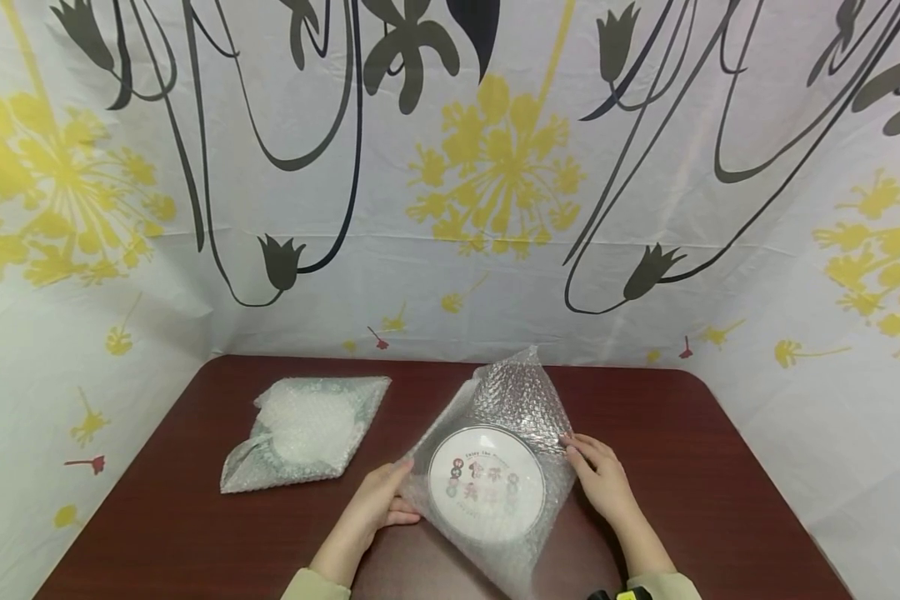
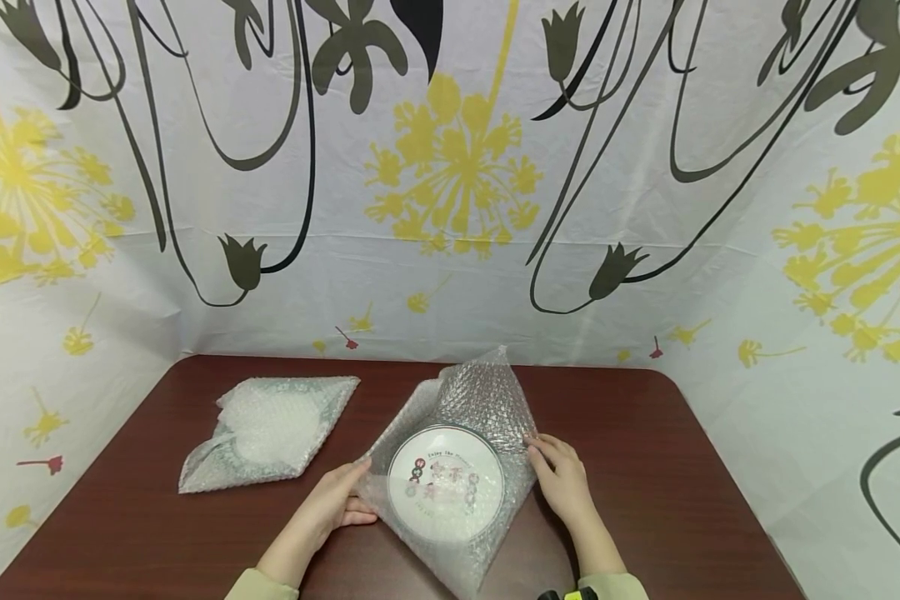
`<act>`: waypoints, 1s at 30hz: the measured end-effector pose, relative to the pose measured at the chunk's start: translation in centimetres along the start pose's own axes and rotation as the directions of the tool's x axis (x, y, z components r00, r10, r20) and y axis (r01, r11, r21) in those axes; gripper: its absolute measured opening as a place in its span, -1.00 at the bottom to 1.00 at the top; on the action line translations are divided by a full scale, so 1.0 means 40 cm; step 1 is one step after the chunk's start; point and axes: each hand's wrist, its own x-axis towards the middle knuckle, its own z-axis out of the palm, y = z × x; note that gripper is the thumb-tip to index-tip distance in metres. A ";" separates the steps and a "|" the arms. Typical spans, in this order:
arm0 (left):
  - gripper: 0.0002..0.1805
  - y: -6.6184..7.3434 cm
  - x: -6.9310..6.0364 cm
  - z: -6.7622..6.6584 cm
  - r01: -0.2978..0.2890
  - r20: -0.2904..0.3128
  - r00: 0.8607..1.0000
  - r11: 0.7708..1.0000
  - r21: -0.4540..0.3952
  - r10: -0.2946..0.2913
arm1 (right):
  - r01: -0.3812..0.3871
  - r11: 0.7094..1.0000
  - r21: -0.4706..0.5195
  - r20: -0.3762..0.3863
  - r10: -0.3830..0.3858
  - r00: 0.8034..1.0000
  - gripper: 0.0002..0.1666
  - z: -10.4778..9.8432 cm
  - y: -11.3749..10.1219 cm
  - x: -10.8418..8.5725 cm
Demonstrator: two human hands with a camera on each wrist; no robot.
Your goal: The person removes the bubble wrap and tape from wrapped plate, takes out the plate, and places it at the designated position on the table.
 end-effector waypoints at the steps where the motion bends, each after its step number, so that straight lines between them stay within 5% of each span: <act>1: -0.21 0.001 0.000 0.000 0.001 0.000 1.000 1.000 -0.004 -0.001 | -0.016 1.000 0.008 -0.016 0.017 1.000 -0.57 -0.001 -0.001 0.000; 10: -0.11 0.008 -0.003 -0.011 0.012 0.006 1.000 1.000 -0.020 -0.012 | -0.182 0.982 0.058 -0.063 0.185 0.981 -0.39 -0.015 -0.016 0.004; 20: -0.26 0.011 -0.004 -0.023 0.032 0.004 0.999 0.999 -0.008 -0.032 | -0.136 0.991 0.018 -0.090 0.137 0.986 -0.54 -0.014 -0.007 0.004; 30: -0.50 0.011 -0.006 -0.049 -0.001 0.033 0.999 0.999 0.035 0.000 | -0.105 0.994 0.033 0.018 0.105 0.994 -0.69 -0.034 0.004 0.002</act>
